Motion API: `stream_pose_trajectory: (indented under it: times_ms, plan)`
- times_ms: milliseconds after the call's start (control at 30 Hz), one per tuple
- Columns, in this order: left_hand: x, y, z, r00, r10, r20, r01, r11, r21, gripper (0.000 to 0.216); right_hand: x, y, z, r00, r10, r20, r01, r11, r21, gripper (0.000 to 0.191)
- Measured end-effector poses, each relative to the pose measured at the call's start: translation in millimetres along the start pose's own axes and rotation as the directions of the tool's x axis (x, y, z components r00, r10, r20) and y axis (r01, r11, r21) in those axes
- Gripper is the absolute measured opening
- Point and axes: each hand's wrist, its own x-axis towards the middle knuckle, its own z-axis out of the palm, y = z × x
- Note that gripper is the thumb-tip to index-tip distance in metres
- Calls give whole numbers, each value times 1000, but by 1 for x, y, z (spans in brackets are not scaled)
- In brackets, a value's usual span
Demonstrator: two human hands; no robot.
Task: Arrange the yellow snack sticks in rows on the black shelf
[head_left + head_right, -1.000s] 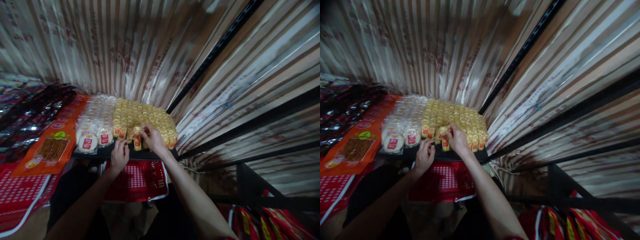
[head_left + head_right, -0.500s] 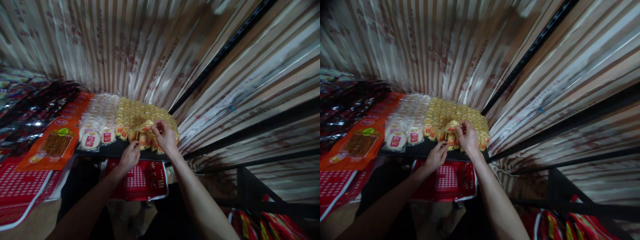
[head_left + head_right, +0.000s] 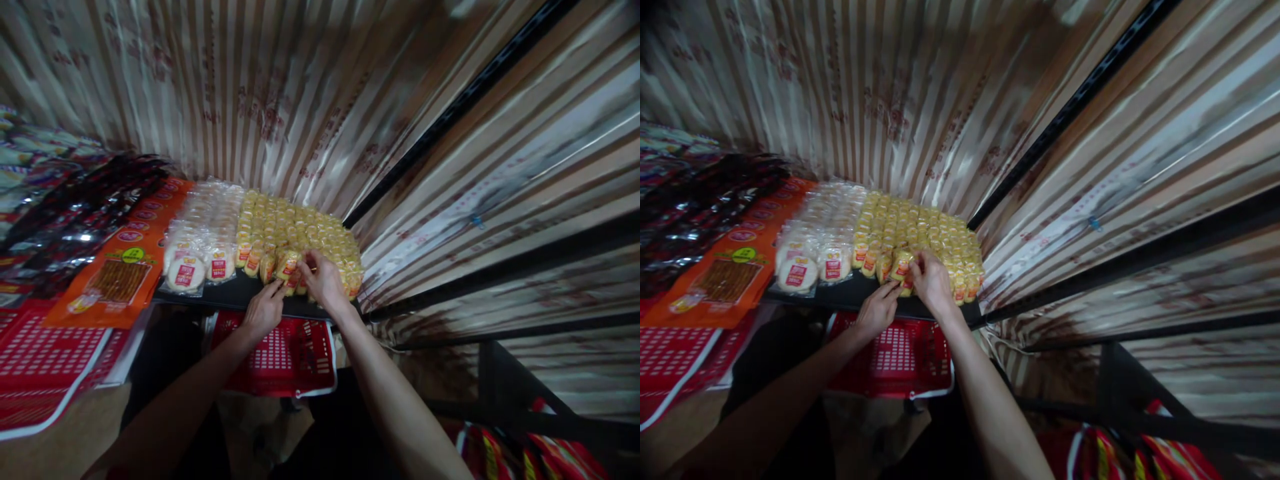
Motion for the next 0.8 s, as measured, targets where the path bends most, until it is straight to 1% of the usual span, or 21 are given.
stream_pose_trajectory:
  times_ms: [100, 167, 267, 333, 400, 500, 600, 667, 733, 800]
  plan:
    - [1, 0, -8, 999, -27, -41, 27, 1000, 9, 31, 2, -2, 1, 1000, -8, 17, 8, 1000, 1, 20]
    - [2, -1, -15, 994, -85, -67, 87, 996, 24, 28, 1, -3, 3, 999, -15, 41, 15, 1000, -7, 19]
    - [3, -3, -25, 977, -187, -104, 196, 977, 84, 23, -1, -3, 10, 996, -63, 69, 64, 998, -7, 21]
    - [3, -5, -30, 964, -241, -114, 255, 957, 135, 21, -2, -2, 15, 995, -81, 58, 81, 997, 6, 21]
    - [3, -6, -32, 957, -267, -110, 282, 946, 158, 20, -1, -1, 17, 997, -69, 44, 68, 998, 17, 19]
    - [3, -6, -34, 948, -297, -119, 313, 938, 148, 18, 0, 1, 11, 999, -37, 25, 36, 999, 19, 18]
    - [5, -5, -34, 913, -372, -170, 396, 907, 144, 15, 0, 4, 1, 1000, -10, -2, 10, 1000, -15, 18]
    - [6, -5, -32, 895, -402, -193, 432, 889, 152, 17, -1, 6, -4, 1000, -3, 5, 3, 999, -37, 18]
    - [8, -4, -29, 899, -401, -177, 430, 886, 175, 19, -4, 8, -4, 999, -4, 40, 6, 999, -39, 18]
    - [9, -4, -26, 912, -385, -139, 407, 891, 203, 23, -8, 9, -1, 997, -8, 74, 11, 999, -36, 18]
